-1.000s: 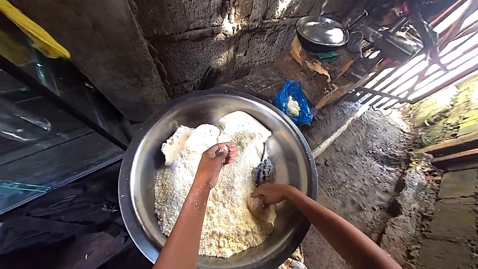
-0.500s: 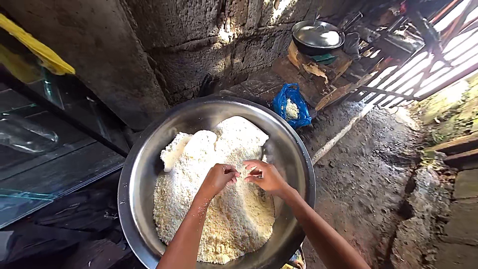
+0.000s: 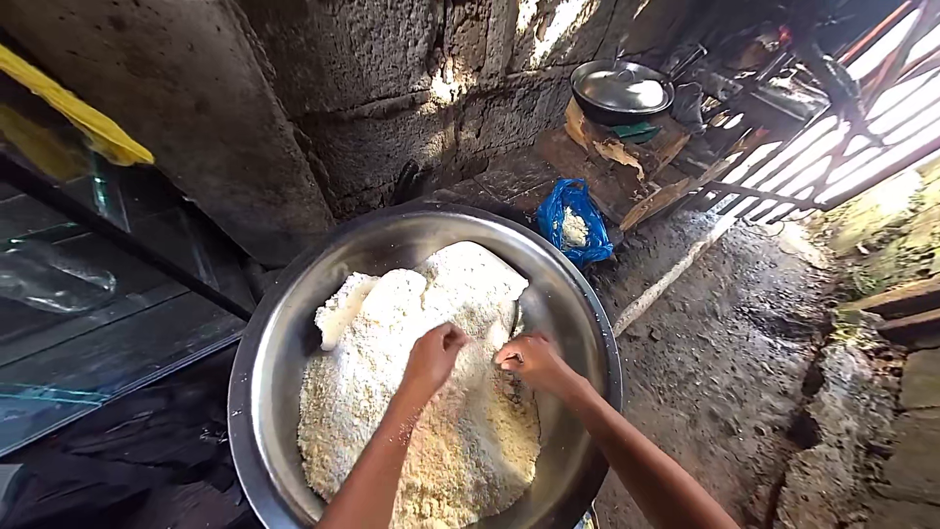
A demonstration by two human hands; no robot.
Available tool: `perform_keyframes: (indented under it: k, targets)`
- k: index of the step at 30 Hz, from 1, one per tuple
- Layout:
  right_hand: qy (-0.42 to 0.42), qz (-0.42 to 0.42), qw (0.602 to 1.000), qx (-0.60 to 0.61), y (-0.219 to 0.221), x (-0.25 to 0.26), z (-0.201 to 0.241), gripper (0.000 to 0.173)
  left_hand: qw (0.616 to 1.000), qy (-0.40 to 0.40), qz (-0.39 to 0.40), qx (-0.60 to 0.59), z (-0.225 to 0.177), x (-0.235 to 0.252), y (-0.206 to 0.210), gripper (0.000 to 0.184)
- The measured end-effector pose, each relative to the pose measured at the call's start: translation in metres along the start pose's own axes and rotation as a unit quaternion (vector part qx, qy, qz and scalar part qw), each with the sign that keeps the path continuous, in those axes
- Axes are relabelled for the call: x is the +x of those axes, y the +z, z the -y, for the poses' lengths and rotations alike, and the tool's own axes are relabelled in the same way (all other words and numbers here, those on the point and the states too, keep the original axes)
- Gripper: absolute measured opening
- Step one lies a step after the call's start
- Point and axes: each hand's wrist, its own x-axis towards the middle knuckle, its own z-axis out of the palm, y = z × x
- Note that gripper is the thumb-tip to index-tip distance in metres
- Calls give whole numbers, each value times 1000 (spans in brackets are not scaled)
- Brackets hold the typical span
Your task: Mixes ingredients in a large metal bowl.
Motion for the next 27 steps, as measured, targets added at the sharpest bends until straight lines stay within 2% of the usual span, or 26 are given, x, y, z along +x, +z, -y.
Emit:
perform_keyframes:
  k: [2, 5, 7, 10, 15, 18, 22, 27]
  targets:
    - [27, 22, 997, -72, 3, 9, -13, 22, 997, 22, -73, -29, 12, 2, -21, 29]
    - [0, 97, 994, -45, 13, 20, -16, 19, 977, 51, -169, -121, 19, 0, -37, 20]
    - [16, 146, 988, -44, 29, 25, -5, 20, 971, 41, -196, -131, 20, -3, -41, 18]
    - [47, 175, 981, -75, 51, 26, 13, 27, 969, 30, -211, -127, 21, -7, -44, 22]
    - [36, 145, 987, -65, 50, 18, 23, 33, 962, 24, -247, -113, 25, -9, -57, 24]
    - [20, 129, 989, -74, 48, 15, 29, 31, 958, 37, -256, -127, 27, -11, -59, 23]
    - [16, 83, 996, -15, 45, 17, 18, 24, 952, 30, -265, -149, 28, -12, -60, 23]
    - [40, 105, 993, -32, 44, 22, 5, 20, 947, 39, -277, -159, 34, -12, -69, 23]
